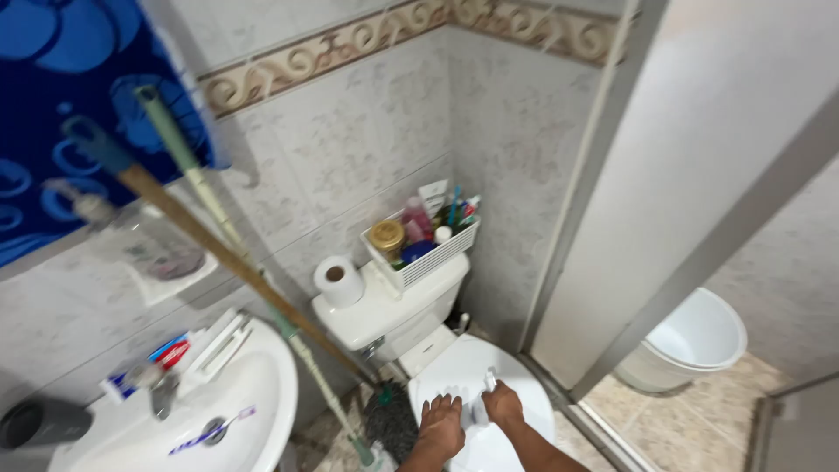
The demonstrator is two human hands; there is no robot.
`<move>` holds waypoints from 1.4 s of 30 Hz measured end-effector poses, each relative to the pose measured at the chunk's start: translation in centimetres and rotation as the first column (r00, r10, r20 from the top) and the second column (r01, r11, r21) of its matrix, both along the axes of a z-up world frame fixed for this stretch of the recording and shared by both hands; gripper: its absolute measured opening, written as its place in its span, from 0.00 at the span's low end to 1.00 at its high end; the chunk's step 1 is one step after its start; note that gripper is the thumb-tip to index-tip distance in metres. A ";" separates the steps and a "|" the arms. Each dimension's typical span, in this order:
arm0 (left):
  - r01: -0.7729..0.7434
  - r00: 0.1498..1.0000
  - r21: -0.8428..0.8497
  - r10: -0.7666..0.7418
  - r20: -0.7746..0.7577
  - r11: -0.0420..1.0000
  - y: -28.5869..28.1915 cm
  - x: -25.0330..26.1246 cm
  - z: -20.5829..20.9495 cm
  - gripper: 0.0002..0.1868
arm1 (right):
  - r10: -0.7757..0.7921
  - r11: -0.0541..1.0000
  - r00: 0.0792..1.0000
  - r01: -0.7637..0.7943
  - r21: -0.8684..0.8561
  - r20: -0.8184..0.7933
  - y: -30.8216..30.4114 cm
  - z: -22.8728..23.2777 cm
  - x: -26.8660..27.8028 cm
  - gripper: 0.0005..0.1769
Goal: Cleaning the shower walls and sink area in a bathroom.
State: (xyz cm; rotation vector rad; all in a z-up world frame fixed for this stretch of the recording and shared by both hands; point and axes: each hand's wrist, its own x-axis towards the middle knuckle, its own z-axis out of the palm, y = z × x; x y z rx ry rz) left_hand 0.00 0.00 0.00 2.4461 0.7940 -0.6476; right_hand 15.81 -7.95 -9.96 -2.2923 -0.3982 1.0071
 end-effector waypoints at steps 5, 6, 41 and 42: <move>0.051 0.997 -0.009 -0.051 0.066 0.999 -2.1 3.9 1.7 0.43 | -0.144 0.984 0.984 0.153 0.086 -0.107 -3.8 11.2 1.1 0.25; 0.058 0.995 -0.019 -0.056 0.080 0.998 -2.8 4.6 2.8 0.47 | -0.179 0.968 0.974 0.199 0.155 -0.135 -4.7 13.6 1.3 0.23; 0.590 0.625 -0.445 -0.032 0.780 0.674 -28.1 40.0 28.9 0.57 | -0.602 0.297 0.753 -0.095 0.950 0.264 -33.9 49.0 29.9 0.25; 0.544 0.652 -0.467 -0.001 0.758 0.697 -28.2 41.0 28.9 0.56 | -0.625 0.330 0.708 -0.144 0.933 0.330 -33.6 49.9 30.9 0.30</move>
